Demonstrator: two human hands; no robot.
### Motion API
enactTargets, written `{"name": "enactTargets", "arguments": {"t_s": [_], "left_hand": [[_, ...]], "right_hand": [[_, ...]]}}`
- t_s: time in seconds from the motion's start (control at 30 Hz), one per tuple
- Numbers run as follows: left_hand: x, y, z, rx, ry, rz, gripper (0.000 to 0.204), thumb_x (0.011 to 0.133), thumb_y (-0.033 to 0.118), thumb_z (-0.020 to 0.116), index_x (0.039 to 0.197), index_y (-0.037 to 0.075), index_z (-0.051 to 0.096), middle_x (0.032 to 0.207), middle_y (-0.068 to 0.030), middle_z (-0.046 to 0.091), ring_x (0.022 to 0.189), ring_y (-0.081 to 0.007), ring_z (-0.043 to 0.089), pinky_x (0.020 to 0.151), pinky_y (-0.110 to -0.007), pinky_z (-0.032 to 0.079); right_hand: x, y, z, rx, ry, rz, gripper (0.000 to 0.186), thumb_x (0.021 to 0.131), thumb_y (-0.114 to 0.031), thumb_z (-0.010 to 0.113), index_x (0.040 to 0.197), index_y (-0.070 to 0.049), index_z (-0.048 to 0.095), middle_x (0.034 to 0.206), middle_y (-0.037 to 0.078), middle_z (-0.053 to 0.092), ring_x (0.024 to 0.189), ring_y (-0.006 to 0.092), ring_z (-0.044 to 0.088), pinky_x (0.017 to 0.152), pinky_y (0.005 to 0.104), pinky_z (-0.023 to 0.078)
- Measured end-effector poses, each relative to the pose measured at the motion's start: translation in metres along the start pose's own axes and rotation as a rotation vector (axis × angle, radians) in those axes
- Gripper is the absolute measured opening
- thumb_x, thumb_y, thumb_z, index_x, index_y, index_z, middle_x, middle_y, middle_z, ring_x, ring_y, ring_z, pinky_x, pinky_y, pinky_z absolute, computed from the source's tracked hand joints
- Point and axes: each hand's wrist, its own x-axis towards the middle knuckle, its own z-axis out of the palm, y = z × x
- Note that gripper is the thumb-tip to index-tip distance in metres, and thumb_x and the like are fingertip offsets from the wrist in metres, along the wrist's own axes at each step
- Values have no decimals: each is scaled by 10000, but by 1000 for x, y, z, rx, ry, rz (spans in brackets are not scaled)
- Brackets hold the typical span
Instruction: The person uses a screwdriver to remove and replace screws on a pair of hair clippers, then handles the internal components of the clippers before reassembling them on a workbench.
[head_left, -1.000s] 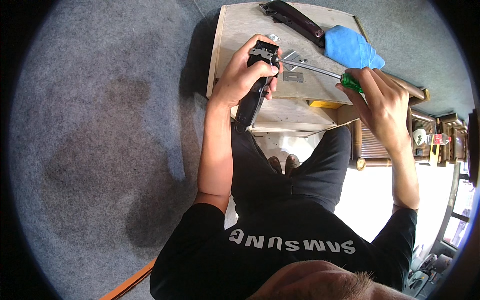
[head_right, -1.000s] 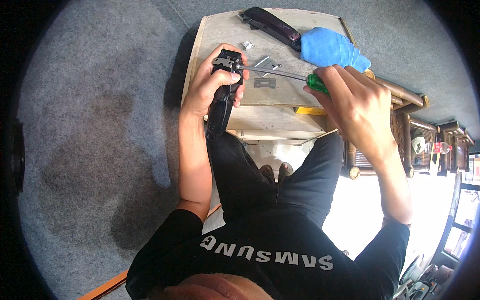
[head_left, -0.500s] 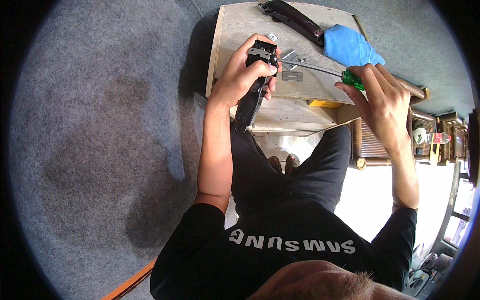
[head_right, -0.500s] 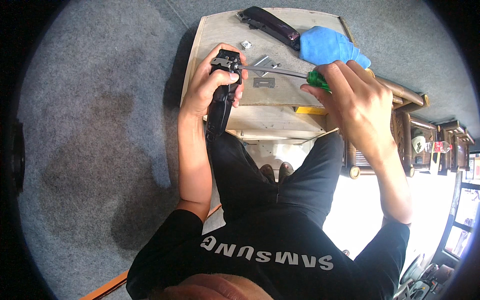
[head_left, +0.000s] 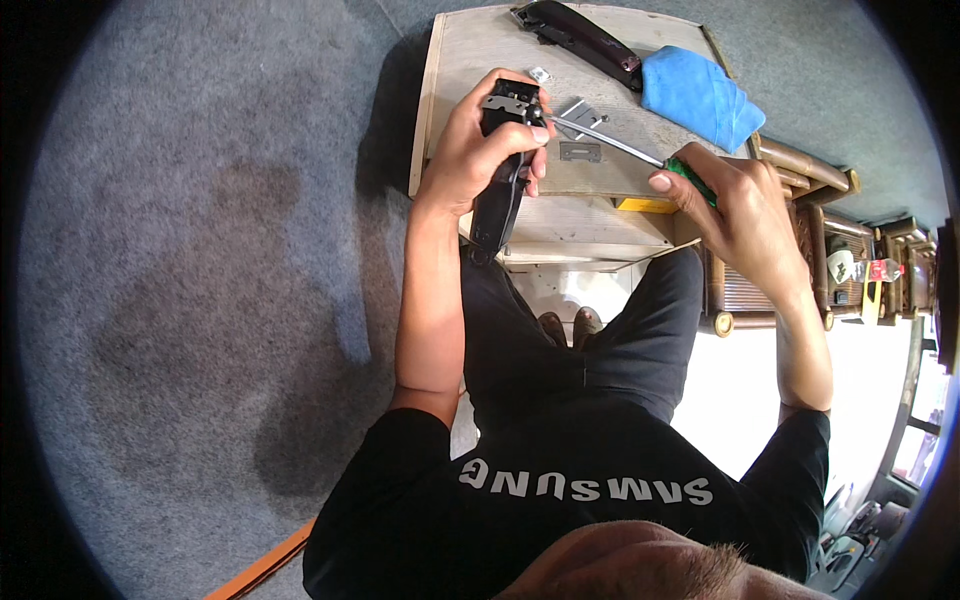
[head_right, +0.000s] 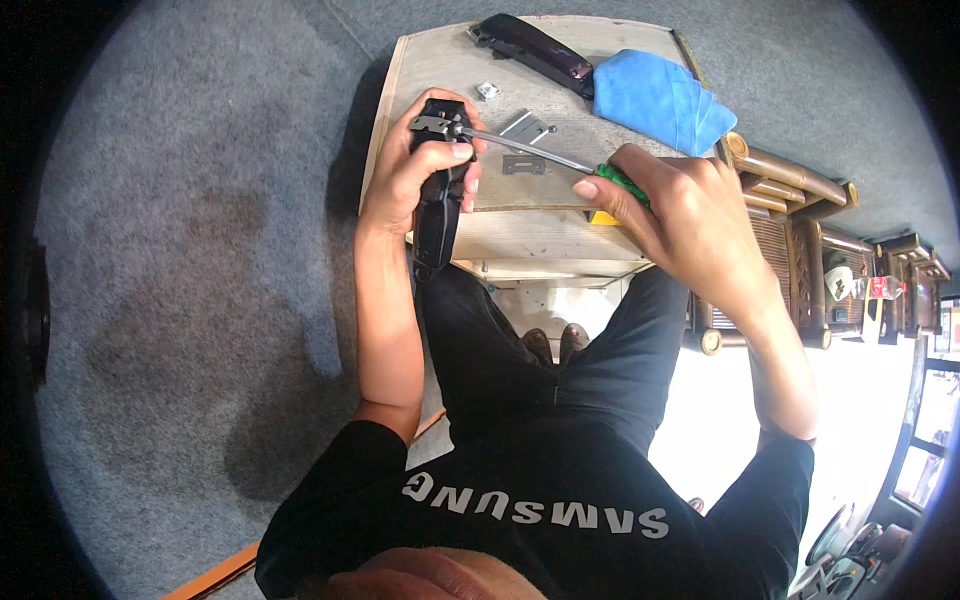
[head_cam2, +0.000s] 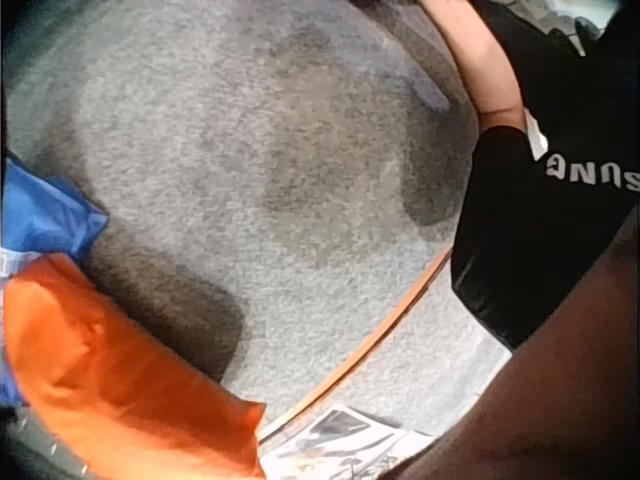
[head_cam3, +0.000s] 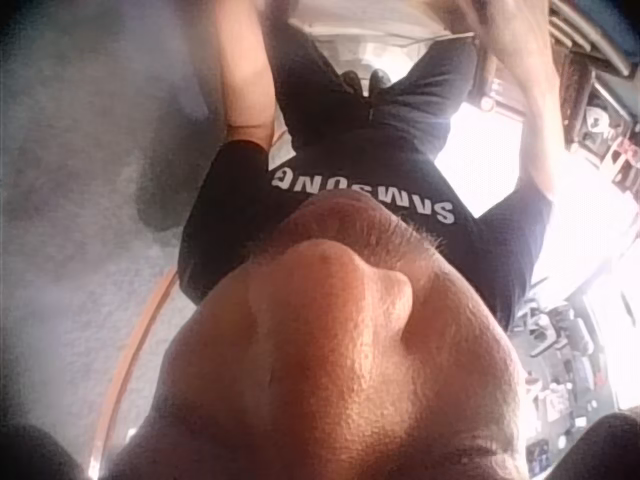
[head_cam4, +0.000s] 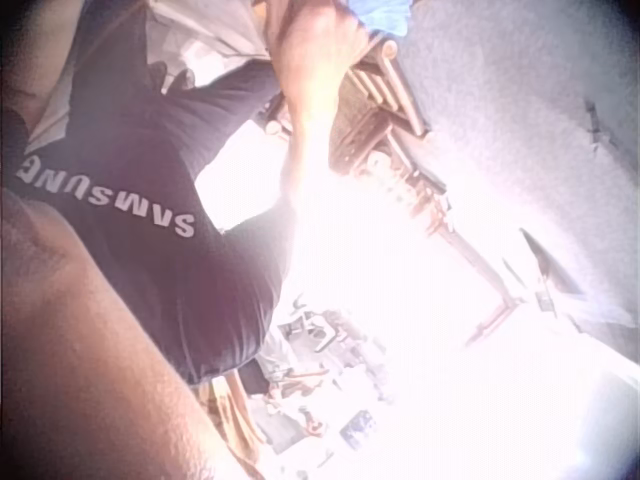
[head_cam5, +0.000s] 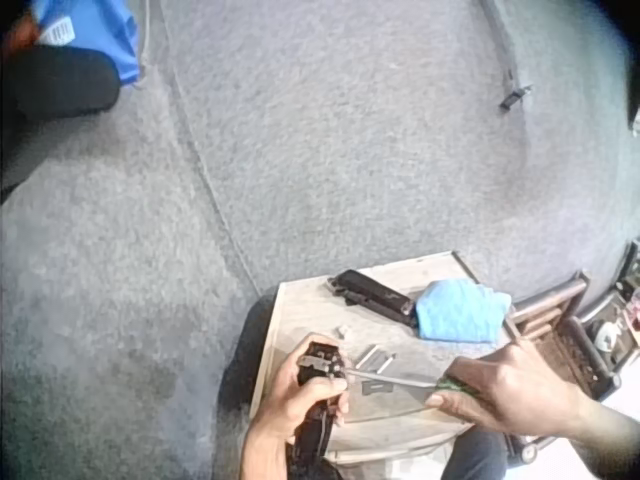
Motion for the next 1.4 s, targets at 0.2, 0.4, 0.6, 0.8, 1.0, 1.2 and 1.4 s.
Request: {"name": "enactTargets", "arguments": {"t_s": [0.2,0.4,0.6,0.8,1.0,1.2,1.4], "left_hand": [[4,-12,-8,-295,44,60,281,879,151,637,1112,18,553,916,-134,646,620,-196,669,473,-362,591],[1,-10,-12,-264,48,-10,328,871,174,629,1147,18,546,816,-141,644,576,-222,657,451,-361,579],[-1,-10,-10,-208,62,-32,416,863,177,633,1206,-44,547,837,-161,675,571,-213,652,442,-348,558],[1,-9,-2,-166,31,10,377,893,178,627,1212,-5,546,878,-143,684,604,-192,656,459,-329,556],[7,-26,-11,194,187,206,311,1113,355,508,1117,48,562,936,-79,642,725,-114,630,500,-264,528],[1,-13,-1,-74,58,59,291,1116,349,479,1154,69,546,873,-71,637,636,-126,627,467,-286,546],[2,-9,-4,-61,97,14,298,1099,393,506,1121,96,492,898,-87,642,608,-149,651,459,-306,561]], "right_hand": [[9,-24,51,454,208,241,424,915,-404,834,904,-22,650,588,92,604,500,228,610,499,364,467],[49,-60,83,533,376,152,301,902,-312,828,1064,-77,731,762,126,739,674,302,740,607,393,554],[56,-54,105,665,469,172,262,900,-257,828,1052,-65,738,742,131,720,673,318,729,601,393,544],[52,-59,116,704,525,243,224,919,-241,813,978,-44,723,716,108,717,652,298,729,586,385,539],[55,-60,112,718,384,273,271,957,-274,778,851,-43,685,679,84,723,617,261,734,574,376,542],[50,-58,104,773,390,274,259,955,-254,784,867,-31,684,696,78,743,632,263,743,574,369,543],[49,-55,104,827,552,388,263,953,-250,795,901,-12,695,636,80,668,581,103,621,539,328,479]]}}
